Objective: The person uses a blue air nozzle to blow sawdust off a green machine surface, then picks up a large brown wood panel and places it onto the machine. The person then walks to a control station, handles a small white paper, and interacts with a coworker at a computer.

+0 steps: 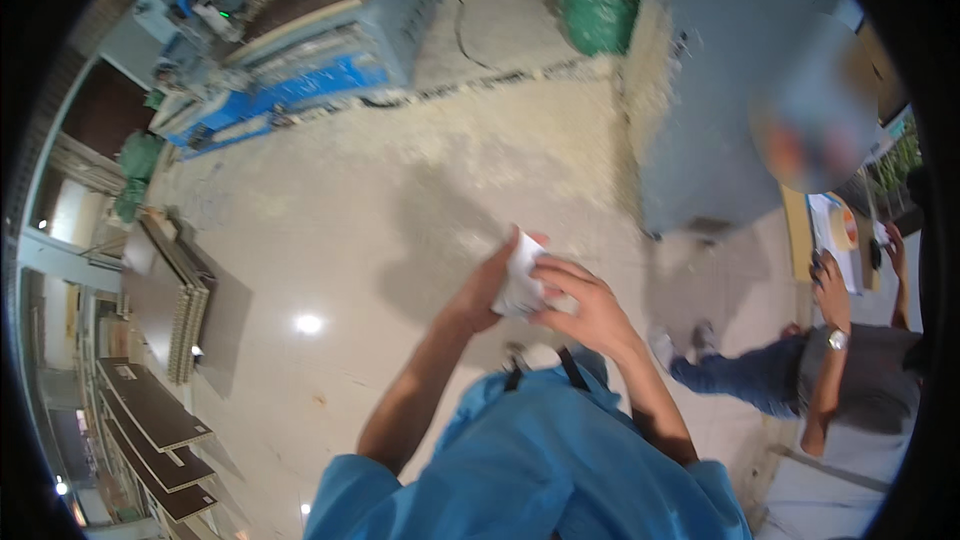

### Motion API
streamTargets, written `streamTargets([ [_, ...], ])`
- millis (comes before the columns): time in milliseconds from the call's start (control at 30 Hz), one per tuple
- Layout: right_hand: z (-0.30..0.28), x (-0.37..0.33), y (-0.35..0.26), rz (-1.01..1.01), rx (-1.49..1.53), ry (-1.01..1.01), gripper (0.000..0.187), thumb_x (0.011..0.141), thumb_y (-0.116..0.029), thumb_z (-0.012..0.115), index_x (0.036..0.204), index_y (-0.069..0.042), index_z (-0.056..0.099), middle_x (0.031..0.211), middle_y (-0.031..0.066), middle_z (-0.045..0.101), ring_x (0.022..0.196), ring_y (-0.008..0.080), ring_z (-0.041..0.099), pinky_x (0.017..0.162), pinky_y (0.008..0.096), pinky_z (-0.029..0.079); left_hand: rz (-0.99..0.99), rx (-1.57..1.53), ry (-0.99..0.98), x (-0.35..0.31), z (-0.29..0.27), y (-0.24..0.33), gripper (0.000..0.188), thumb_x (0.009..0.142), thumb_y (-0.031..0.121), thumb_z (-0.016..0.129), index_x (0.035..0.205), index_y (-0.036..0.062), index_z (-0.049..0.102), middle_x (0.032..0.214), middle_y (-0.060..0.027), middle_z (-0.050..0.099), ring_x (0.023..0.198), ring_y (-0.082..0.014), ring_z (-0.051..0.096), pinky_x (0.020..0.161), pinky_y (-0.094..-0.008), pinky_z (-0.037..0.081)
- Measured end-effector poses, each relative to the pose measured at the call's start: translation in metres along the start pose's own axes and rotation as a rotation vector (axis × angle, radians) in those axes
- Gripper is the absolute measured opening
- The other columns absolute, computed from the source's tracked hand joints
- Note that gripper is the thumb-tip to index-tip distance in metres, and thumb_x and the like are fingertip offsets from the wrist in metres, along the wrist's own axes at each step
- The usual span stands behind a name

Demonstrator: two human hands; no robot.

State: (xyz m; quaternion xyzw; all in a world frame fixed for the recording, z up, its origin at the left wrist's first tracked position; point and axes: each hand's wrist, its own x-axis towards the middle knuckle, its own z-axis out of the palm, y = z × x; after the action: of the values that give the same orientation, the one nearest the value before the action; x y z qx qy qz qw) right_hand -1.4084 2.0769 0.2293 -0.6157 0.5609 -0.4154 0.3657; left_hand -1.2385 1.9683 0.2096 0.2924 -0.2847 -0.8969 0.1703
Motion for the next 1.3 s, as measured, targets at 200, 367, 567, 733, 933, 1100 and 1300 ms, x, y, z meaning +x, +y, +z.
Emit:
streamTargets([
  [200,0.004,0.005,-0.005,0.022,0.026,-0.119,0.057,0.072,-0.023,0.09,0.124,-0.008,0.07,0.128,0.0106,0.067,0.116,0.0272,0.065,0.098,0.0392,0.051,-0.01,0.106,-0.099,-0.019,-0.027,-0.003,0.061,0.107,0.058,0.038,0.143,0.0099,0.05,0.121,-0.0108,0.067,0.102,-0.0289,0.073,0.085,-0.0403,0.062],
  [367,0.015,-0.001,-0.002,0.059,0.042,-0.221,0.055,0.069,-0.026,0.093,0.115,-0.006,0.071,0.115,0.0084,0.067,0.102,0.0238,0.065,0.09,0.0361,0.052,-0.14,0.173,-0.106,-0.032,-0.038,-0.014,0.062,0.106,0.06,0.039,0.144,0.0113,0.05,0.119,-0.0073,0.067,0.096,-0.0232,0.073,0.082,-0.0374,0.061],
  [567,0.036,-0.015,0.02,0.006,0.118,-0.266,0.049,0.073,-0.022,0.092,0.112,-0.004,0.07,0.107,0.0073,0.066,0.098,0.0204,0.063,0.088,0.0346,0.052,-0.145,0.161,-0.077,-0.043,-0.06,-0.036,0.06,0.106,0.057,0.044,0.139,0.0082,0.053,0.122,-0.0071,0.067,0.101,-0.0208,0.07,0.085,-0.037,0.059],
  [733,0.053,-0.031,0.042,0.008,0.299,-0.232,0.037,0.091,-0.023,0.08,0.119,-0.001,0.068,0.108,0.0076,0.07,0.099,0.0159,0.064,0.089,0.032,0.052,-0.149,0.097,-0.223,-0.031,-0.083,-0.052,0.071,0.1,0.061,0.048,0.141,0.0038,0.052,0.13,-0.0168,0.063,0.111,-0.0327,0.066,0.083,-0.052,0.061],
  [933,0.053,-0.053,0.051,0.056,0.248,-0.262,0.026,0.1,-0.026,0.069,0.115,-0.005,0.07,0.099,0.0041,0.071,0.09,0.0136,0.061,0.083,0.0317,0.05,-0.368,-0.023,-0.278,-0.009,-0.082,-0.065,0.079,0.096,0.067,0.05,0.144,0.0035,0.048,0.13,-0.021,0.062,0.107,-0.0393,0.067,0.082,-0.0607,0.059],
  [1100,0.044,-0.082,0.06,0.082,0.288,-0.102,0.022,0.103,-0.026,0.064,0.112,-0.007,0.071,0.095,0.0047,0.071,0.087,0.0147,0.062,0.079,0.0326,0.05,-0.499,0.123,-0.277,0.012,-0.071,-0.078,0.076,0.096,0.064,0.051,0.143,0.0038,0.049,0.129,-0.0194,0.062,0.108,-0.0383,0.067,0.082,-0.0603,0.059],
  [1300,0.028,-0.117,0.065,0.085,0.244,-0.034,0.021,0.098,-0.023,0.065,0.1,-0.002,0.069,0.087,0.0094,0.067,0.079,0.0209,0.061,0.073,0.037,0.049,-0.496,0.1,-0.254,0.022,-0.052,-0.106,0.067,0.101,0.058,0.046,0.143,0.0061,0.049,0.132,-0.0169,0.061,0.118,-0.0357,0.062,0.09,-0.0605,0.055],
])
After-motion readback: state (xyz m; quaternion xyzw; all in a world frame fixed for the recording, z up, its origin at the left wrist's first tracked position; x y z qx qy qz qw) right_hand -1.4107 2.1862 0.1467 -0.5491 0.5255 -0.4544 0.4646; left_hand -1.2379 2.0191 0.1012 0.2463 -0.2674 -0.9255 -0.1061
